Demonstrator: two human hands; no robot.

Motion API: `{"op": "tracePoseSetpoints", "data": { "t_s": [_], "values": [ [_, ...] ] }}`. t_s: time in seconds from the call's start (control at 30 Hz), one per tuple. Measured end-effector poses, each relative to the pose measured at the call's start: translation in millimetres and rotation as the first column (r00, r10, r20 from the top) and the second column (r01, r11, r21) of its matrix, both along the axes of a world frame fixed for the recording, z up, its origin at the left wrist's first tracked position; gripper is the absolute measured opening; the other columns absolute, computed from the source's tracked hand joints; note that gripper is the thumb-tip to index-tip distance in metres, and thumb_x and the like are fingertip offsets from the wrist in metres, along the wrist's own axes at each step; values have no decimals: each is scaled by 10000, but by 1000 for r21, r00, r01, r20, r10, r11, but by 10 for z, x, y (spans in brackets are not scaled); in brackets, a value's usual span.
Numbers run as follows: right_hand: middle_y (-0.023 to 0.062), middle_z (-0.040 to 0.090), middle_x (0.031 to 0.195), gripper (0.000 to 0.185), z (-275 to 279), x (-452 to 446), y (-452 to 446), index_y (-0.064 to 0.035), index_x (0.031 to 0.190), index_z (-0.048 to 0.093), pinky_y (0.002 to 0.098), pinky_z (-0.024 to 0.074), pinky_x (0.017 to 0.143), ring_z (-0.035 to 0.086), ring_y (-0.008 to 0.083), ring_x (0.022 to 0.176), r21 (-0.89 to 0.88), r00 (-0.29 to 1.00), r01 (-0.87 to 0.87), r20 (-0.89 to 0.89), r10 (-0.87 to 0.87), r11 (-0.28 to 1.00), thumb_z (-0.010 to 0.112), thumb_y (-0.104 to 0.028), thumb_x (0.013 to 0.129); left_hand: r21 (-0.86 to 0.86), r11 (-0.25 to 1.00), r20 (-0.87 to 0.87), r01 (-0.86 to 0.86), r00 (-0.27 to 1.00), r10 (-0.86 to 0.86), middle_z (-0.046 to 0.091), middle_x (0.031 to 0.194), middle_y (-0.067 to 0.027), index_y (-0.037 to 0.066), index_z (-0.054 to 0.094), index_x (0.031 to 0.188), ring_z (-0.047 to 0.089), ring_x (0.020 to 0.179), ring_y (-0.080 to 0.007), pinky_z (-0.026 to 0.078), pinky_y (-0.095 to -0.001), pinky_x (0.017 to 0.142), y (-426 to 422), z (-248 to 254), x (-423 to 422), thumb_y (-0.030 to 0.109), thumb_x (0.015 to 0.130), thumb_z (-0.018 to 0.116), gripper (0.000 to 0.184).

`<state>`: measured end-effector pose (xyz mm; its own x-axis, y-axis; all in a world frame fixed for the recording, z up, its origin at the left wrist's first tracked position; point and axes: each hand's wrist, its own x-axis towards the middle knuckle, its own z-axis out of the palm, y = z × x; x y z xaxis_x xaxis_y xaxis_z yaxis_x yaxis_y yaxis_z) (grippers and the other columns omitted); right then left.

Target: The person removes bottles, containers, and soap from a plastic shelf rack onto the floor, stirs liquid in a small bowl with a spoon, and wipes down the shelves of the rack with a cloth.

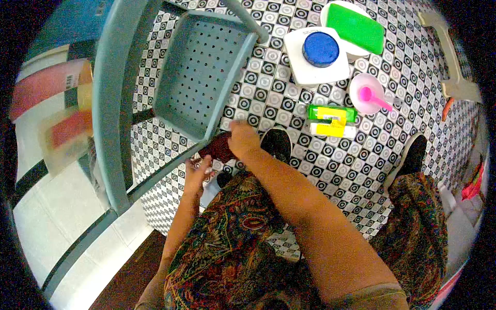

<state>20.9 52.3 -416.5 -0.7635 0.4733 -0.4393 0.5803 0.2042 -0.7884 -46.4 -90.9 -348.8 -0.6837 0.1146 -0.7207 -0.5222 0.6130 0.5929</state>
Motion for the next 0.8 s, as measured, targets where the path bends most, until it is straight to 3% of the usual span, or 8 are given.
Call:
{"op": "tracePoseSetpoints", "data": {
  "t_s": [0.03, 0.13, 0.23, 0.3, 0.5, 0.6, 0.7, 0.8],
  "values": [
    [171, 496, 969, 261, 10, -5, 7, -53, 885, 546, 405, 436, 758, 518, 342, 882, 80, 975, 219, -57, -215, 972, 620, -139, 650, 65, 994, -139, 93, 987, -83, 465, 1069, -113, 9, 257, 1268, 511, 893, -168, 444, -263, 756, 4, 45, -25, 146, 738, 665, 682],
    [157, 562, 890, 242, 152, -62, 89, -53, 866, 556, 399, 455, 717, 558, 300, 848, 203, 969, 245, -34, -243, 948, 630, -133, 650, 141, 954, -311, 264, 927, -210, 465, 1101, -121, 2, 256, 1287, 470, 995, -191, 391, -284, 849, 75, 79, -112, 167, 763, 642, 672],
    [161, 577, 858, 247, -4, -140, -67, -55, 904, 558, 399, 456, 713, 569, 309, 809, -53, 967, 226, 135, -217, 973, 601, -128, 673, 146, 975, -290, 165, 950, -118, 477, 1115, -123, -9, 366, 1227, 448, 1035, -195, 339, -303, 908, 87, 64, -171, 202, 789, 613, 546],
    [137, 614, 834, 284, -191, -168, -354, -56, 977, 550, 369, 469, 704, 598, 280, 774, -328, 839, 481, -98, -536, 813, 572, -134, 705, 104, 972, -341, 213, 925, -166, 500, 1099, -119, -10, 449, 1158, 461, 1010, -184, 338, -298, 903, 103, 104, -146, 243, 801, 597, 461],
    [192, 568, 957, 607, -29, -263, -494, -78, 1220, 383, 395, 424, 788, 534, 340, 894, -236, 969, 244, 22, -246, 941, 608, -154, 662, -33, 957, -370, 287, 886, -278, 574, 944, -123, -33, 538, 1010, 537, 863, -180, 422, -274, 782, 106, 120, -223, 223, 786, 611, 349],
    [202, 561, 887, 757, 154, -199, -464, 9, 1216, 335, 404, 423, 739, 528, 352, 846, 49, 1000, 18, 4, -18, 999, 696, -184, 579, -62, 947, -384, 316, 868, -315, 584, 902, -102, -43, 540, 1009, 549, 824, -157, 435, -273, 759, 68, 21, -250, 232, 811, 584, 342],
    [180, 571, 828, 778, 207, -164, -738, 25, 1185, 350, 363, 403, 749, 543, 310, 806, 47, 988, -119, 105, 114, 992, 734, -200, 546, -119, 950, -384, 289, 869, -312, 586, 891, -102, -41, 538, 1005, 560, 796, -160, 446, -275, 744, 62, 4, -246, 226, 817, 577, 328],
    [172, 574, 849, 618, -28, -168, -815, 31, 1177, 360, 385, 396, 759, 538, 310, 793, 131, 997, -71, 29, 68, 989, 619, -181, 657, -150, 930, -372, 336, 852, -368, 586, 924, -115, -39, 532, 1018, 553, 834, -169, 435, -273, 766, 81, 59, -252, 218, 817, 577, 330]
  ]
}}
